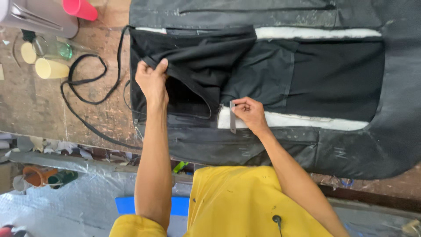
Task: The person tucks the edge of a black fabric cover into the channel of a padded furniture frame, working along the seam with a flat metal blade to press the fabric in. They smooth and reposition the fabric, mark a spot with chalk, and later pick up pliers from the bench.
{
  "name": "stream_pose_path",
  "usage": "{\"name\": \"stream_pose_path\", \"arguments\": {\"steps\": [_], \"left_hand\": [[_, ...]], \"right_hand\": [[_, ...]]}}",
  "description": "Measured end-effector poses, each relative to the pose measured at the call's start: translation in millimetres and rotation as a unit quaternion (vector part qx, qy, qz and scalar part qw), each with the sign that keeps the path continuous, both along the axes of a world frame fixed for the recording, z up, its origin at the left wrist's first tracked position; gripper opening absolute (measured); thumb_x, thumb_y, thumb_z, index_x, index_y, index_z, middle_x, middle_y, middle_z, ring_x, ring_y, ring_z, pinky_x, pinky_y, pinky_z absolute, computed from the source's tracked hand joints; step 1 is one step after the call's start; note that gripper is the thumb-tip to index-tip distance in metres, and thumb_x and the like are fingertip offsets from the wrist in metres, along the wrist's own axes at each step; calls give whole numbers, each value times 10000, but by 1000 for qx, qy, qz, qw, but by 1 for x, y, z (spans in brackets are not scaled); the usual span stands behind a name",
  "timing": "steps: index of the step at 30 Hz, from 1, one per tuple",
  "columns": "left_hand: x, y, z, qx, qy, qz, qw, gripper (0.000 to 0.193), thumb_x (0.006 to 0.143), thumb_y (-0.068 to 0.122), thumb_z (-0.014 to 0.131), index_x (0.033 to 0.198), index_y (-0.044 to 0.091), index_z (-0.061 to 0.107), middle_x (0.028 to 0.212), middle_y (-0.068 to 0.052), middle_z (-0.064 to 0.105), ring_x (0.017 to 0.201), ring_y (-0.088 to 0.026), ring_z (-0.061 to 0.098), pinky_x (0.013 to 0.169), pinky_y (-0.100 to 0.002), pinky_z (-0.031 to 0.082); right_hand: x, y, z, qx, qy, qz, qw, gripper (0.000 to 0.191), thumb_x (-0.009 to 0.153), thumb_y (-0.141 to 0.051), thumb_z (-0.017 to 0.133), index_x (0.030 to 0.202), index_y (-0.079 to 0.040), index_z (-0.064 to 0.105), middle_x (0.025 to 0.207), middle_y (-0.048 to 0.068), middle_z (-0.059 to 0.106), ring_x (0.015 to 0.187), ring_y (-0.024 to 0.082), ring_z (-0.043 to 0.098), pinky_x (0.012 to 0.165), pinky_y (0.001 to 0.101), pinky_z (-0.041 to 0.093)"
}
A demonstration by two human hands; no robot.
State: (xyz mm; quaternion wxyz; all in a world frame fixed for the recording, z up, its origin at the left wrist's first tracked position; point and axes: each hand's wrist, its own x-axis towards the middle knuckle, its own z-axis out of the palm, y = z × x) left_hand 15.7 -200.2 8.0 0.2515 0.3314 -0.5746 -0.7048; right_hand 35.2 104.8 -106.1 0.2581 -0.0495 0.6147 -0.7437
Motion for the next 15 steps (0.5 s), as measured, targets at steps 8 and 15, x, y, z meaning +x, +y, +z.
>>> {"name": "stream_pose_path", "arguments": {"steps": [8,15], "left_hand": [[-11,45,10,-577,-49,-3,815,416,785,2,751,1163,-22,580,1100,-212,590,1061,-389,542,922,-454,450],[-121,123,-27,-516,-15,-275,811,383,848,270,788,1107,12,671,1070,-156,678,1029,-387,577,881,-475,437]], "right_hand": [[-6,3,-7,-6,-38,-25,999,244,900,-23,741,1136,31,719,824,8,710,698,41,604,648,212,497],[-22,10,-2,-53,-162,-89,981,201,859,23,693,1059,15,686,741,5,661,566,51,506,516,219,392]]}}
